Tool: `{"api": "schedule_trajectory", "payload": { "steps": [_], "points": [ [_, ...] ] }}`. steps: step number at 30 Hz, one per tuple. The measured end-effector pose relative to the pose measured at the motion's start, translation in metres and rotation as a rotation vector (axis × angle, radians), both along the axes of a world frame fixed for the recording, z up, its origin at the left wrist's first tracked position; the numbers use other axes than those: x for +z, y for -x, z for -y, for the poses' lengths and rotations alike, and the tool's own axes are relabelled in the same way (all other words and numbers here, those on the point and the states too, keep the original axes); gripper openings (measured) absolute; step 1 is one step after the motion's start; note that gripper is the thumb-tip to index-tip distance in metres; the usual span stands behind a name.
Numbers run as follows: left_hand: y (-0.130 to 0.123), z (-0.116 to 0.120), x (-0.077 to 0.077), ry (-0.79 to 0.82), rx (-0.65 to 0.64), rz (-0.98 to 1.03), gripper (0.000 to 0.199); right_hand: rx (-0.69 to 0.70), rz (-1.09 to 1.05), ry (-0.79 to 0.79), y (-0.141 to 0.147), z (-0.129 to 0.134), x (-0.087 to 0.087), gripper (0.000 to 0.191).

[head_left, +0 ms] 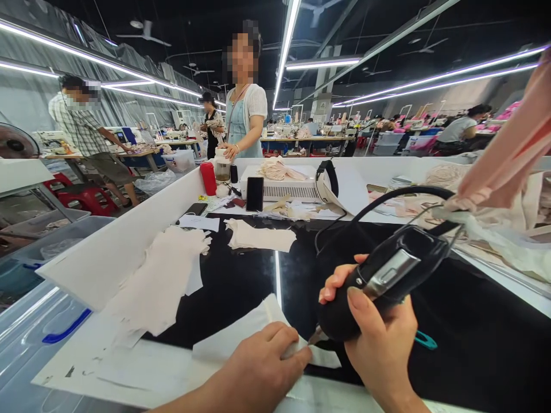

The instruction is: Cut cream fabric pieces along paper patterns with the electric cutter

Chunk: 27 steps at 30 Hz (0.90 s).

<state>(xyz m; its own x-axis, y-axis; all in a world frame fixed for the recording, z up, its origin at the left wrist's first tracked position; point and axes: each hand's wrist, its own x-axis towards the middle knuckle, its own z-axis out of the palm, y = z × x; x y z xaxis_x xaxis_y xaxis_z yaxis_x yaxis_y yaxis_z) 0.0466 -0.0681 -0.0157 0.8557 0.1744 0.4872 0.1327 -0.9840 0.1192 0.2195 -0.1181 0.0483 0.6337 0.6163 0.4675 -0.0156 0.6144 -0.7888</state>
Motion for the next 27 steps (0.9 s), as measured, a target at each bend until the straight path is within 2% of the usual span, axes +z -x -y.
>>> {"api": "schedule_trajectory", "payload": {
  "steps": [5,16,27],
  "points": [
    [-0.002,0.004,0.001,0.003,0.008,-0.001,0.023,0.012,0.047,0.014,-0.003,0.002,-0.003,0.031],
    [-0.005,0.006,0.009,0.019,0.050,0.057,0.020,0.001,0.038,0.020,0.000,-0.004,0.001,0.033],
    [-0.003,0.002,-0.001,0.016,0.052,0.090,0.022,0.001,0.019,0.024,0.003,-0.013,0.001,0.034]
  ]
}}
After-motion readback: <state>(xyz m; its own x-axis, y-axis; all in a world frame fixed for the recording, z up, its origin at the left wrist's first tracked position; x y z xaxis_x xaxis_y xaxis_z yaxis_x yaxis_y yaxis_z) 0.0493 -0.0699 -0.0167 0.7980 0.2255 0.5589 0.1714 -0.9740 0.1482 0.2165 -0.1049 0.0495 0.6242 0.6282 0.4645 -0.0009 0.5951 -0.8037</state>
